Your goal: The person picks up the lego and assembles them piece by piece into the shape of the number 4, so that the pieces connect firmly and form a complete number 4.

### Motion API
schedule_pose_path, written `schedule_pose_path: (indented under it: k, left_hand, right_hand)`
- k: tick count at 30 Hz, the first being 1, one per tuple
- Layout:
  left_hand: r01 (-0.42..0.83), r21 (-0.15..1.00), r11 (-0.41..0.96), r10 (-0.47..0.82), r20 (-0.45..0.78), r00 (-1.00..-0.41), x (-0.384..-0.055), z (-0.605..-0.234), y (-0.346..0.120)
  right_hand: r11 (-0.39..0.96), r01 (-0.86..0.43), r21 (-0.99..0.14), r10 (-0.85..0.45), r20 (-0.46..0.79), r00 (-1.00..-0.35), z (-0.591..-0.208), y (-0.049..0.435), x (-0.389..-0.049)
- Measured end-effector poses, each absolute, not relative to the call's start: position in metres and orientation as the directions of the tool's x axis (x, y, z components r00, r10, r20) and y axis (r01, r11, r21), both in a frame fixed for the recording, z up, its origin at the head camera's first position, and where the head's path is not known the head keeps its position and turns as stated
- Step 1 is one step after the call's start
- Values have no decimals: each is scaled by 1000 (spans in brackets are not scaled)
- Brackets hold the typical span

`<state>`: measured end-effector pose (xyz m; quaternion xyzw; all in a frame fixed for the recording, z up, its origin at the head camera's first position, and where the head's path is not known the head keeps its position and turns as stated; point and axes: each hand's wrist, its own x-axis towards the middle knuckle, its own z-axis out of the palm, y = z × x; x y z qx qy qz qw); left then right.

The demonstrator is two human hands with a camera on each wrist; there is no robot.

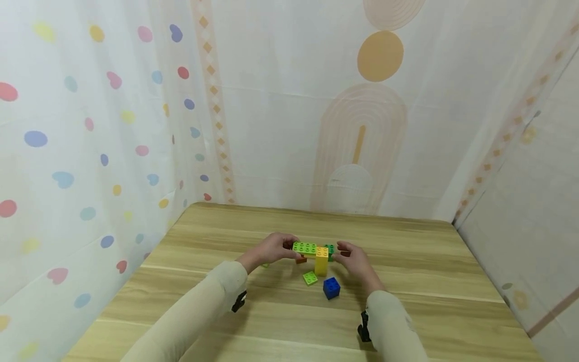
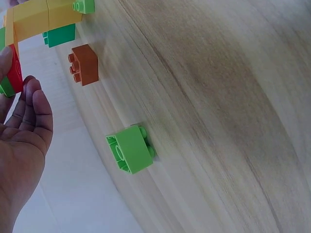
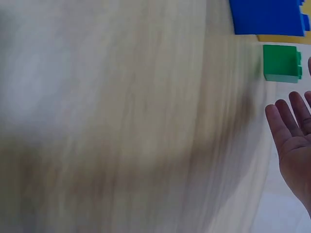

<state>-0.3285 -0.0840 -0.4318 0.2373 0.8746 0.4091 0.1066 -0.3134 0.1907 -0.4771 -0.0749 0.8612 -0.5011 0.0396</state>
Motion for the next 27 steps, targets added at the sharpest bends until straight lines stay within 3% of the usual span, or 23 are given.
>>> schedule_pose_path:
  k: [13, 22, 27]
  left_hand:
    - [341, 753, 563, 513, 5, -859, -328, -429, -84]
    - [335, 753, 567, 506, 3, -862, -328, -426, -83]
    - [335, 753, 567, 512, -4, -859, -328, -424, -84]
  right_hand:
    - [530, -59, -846, -185, -47, -982, -476, 174, -317]
    - [580, -100, -808, -169, 0, -986, -478, 180, -314]
    - [545, -108, -832, -161, 23, -987, -475, 188, -312]
